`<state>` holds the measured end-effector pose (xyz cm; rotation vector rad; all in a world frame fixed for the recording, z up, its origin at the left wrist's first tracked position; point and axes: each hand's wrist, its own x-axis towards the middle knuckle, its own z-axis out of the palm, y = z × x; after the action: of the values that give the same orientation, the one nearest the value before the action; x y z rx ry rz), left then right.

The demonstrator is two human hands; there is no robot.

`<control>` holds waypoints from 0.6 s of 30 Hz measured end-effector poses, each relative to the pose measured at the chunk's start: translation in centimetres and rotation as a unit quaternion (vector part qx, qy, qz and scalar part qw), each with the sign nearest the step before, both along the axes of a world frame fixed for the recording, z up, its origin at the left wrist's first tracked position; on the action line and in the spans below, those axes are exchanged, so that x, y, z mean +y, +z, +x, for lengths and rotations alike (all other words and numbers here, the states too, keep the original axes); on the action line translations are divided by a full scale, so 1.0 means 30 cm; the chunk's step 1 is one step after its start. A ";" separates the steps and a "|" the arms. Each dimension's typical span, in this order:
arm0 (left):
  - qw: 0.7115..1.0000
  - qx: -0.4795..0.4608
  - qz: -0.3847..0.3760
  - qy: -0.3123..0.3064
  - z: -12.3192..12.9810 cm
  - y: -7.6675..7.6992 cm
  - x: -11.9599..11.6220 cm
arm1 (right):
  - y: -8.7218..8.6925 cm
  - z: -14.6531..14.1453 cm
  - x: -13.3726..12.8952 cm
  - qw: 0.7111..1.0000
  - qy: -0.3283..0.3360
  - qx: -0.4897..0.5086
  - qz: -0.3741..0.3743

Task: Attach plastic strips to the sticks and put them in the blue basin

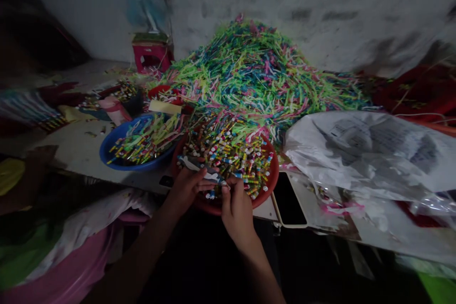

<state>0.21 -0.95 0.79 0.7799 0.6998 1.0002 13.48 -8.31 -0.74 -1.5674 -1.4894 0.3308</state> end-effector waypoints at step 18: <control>0.998 0.044 0.018 0.045 0.010 0.008 -0.006 | -0.001 0.022 0.008 0.989 0.031 -0.095 0.106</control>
<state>0.50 -1.13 1.02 0.8338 0.8000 1.0680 14.14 -8.06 -0.77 -1.4154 -1.6648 0.0562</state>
